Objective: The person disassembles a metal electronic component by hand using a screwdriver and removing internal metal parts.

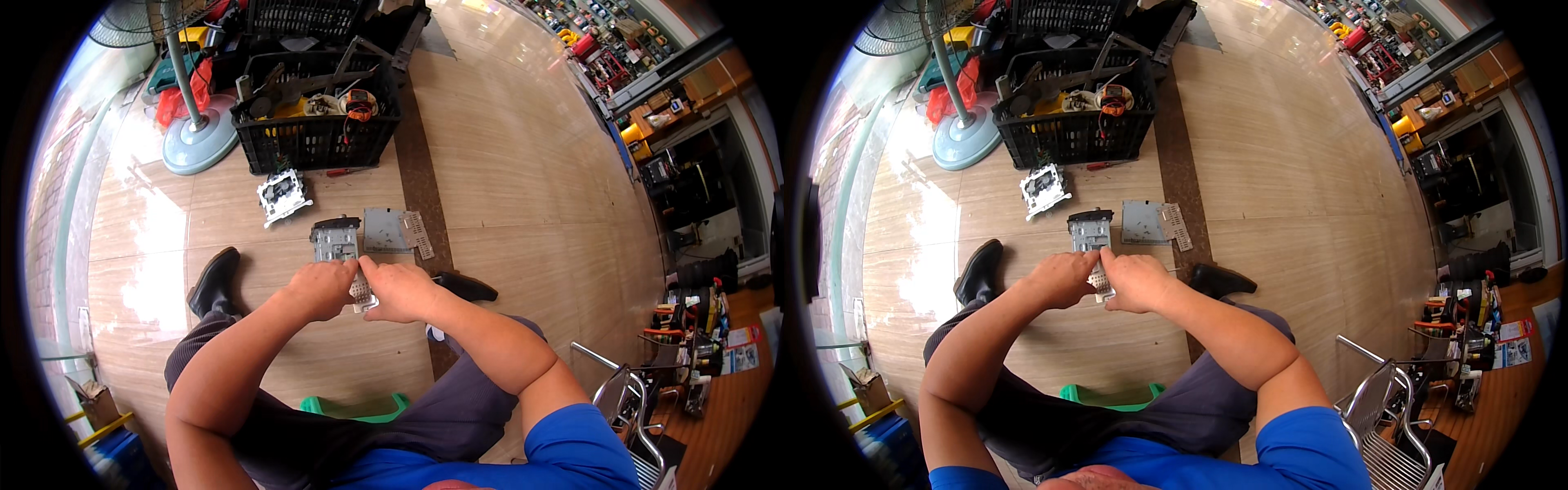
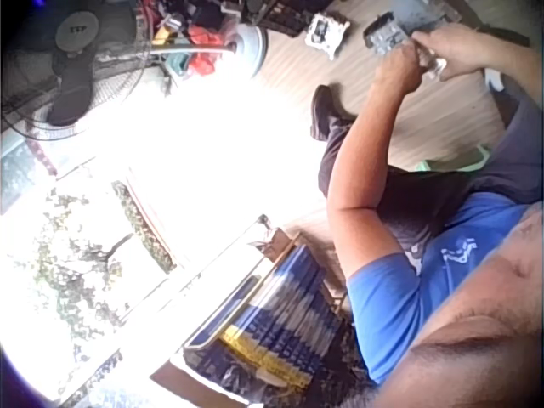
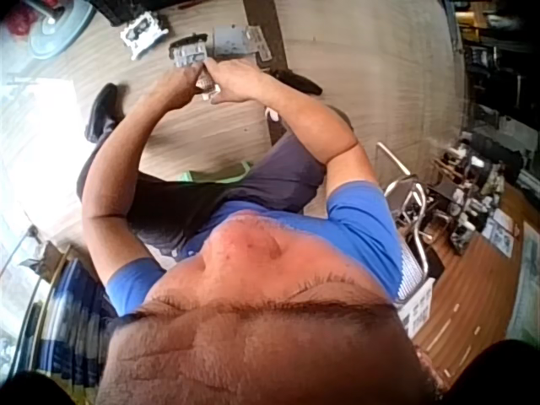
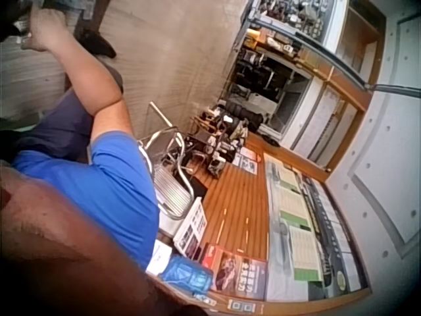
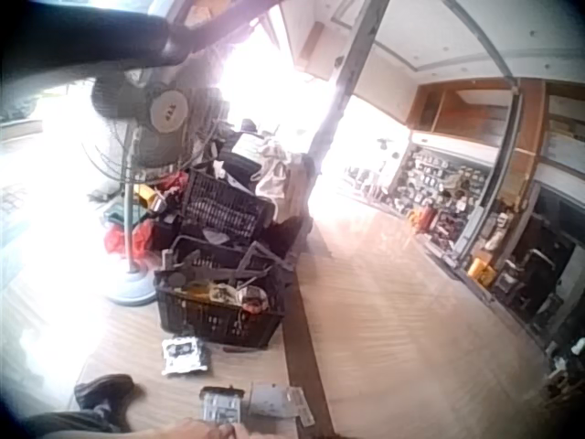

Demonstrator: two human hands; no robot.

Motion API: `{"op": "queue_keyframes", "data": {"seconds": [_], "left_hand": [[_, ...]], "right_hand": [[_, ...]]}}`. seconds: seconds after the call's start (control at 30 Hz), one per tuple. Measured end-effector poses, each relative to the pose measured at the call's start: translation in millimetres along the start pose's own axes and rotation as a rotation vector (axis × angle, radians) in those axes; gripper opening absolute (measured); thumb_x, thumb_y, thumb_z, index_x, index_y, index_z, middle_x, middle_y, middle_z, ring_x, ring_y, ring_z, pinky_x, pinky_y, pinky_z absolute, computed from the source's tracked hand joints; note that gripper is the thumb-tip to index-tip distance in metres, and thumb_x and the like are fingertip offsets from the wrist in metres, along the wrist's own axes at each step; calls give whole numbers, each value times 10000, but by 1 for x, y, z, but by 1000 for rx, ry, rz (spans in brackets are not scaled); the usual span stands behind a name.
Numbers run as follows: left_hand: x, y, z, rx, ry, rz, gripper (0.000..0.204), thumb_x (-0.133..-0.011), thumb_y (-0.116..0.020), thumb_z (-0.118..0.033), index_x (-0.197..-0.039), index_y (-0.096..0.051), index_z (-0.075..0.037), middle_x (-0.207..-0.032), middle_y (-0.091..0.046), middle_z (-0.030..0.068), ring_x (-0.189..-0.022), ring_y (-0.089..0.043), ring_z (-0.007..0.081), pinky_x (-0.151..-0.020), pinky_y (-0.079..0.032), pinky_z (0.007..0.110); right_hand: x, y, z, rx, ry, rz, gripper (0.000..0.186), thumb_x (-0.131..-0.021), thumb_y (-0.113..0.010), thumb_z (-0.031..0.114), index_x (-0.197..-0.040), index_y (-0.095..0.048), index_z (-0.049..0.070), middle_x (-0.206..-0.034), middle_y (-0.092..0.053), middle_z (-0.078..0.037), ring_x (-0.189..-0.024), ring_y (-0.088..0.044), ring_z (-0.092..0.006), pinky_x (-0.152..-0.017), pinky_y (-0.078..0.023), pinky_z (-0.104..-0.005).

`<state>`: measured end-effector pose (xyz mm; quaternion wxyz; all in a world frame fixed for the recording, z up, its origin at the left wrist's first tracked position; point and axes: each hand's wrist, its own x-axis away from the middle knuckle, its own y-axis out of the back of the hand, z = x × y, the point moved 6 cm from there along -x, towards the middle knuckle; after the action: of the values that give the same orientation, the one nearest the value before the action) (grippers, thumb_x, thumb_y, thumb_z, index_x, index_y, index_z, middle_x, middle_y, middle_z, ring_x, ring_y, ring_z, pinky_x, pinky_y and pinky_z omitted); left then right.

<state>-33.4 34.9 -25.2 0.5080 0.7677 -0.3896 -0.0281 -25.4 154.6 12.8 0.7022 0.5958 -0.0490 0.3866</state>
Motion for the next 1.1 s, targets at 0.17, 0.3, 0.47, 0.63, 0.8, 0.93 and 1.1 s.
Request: {"op": "queue_keyframes", "data": {"seconds": [0.17,0.3,0.47,0.63,0.8,0.93,1.1], "left_hand": [[0,1,-1,10,13,15,438,-895,-745,-255,-1189,-529,-12,-1142,-689,179,-1075,-679,364,-893,-546,467],[0,-1,1,10,15,12,461,-879,-764,-248,-1192,-522,-11,-1140,-690,184,-1077,-680,364,-891,-548,465],[1,1,-2,-24,9,42,525,-846,-801,-238,-1209,-497,-12,-1139,-689,191,-1076,-682,363,-884,-553,462],[0,-1,-1,-27,12,31,520,-850,-799,-239,-1208,-496,-13,-1143,-687,189,-1079,-682,366,-883,-554,462],[0,-3,0,-32,-3,14,517,-852,-796,-239,-1209,-496,-16,-1142,-684,189,-1076,-682,365,-881,-555,461],[0,-2,0,-37,-3,18,521,-855,-794,-244,-1214,-493,-15,-1140,-683,186,-1069,-685,359,-878,-556,457],[1,-1,-2,-47,6,36,522,-858,-789,-245,-1219,-491,-13,-1140,-684,182,-1069,-687,352,-880,-556,451]], "right_hand": [[-1,-3,-1,-1,7,-3,764,-762,-856,371,-1265,-418,-1,-1072,-700,-229,-1038,-681,-408,-876,-553,-478],[-1,-1,2,29,23,-6,882,-747,-872,344,-1360,-402,-81,-1056,-712,-239,-1017,-699,-385,-882,-569,-434],[-1,-5,-2,6,23,-28,790,-755,-859,374,-1282,-409,-5,-1071,-701,-230,-1031,-681,-412,-870,-553,-481],[-1,-2,0,2,14,-15,797,-754,-859,378,-1287,-406,-5,-1075,-700,-234,-1033,-680,-418,-870,-553,-487],[-1,-2,-1,3,17,-21,796,-754,-858,375,-1287,-404,-4,-1077,-700,-235,-1032,-679,-422,-869,-553,-493],[-1,-3,-1,2,12,-15,791,-754,-859,373,-1281,-405,-3,-1077,-700,-234,-1034,-680,-415,-871,-552,-487],[-2,-4,-2,-2,7,-5,788,-754,-860,372,-1278,-406,-3,-1074,-700,-231,-1035,-681,-407,-871,-550,-483]]}}
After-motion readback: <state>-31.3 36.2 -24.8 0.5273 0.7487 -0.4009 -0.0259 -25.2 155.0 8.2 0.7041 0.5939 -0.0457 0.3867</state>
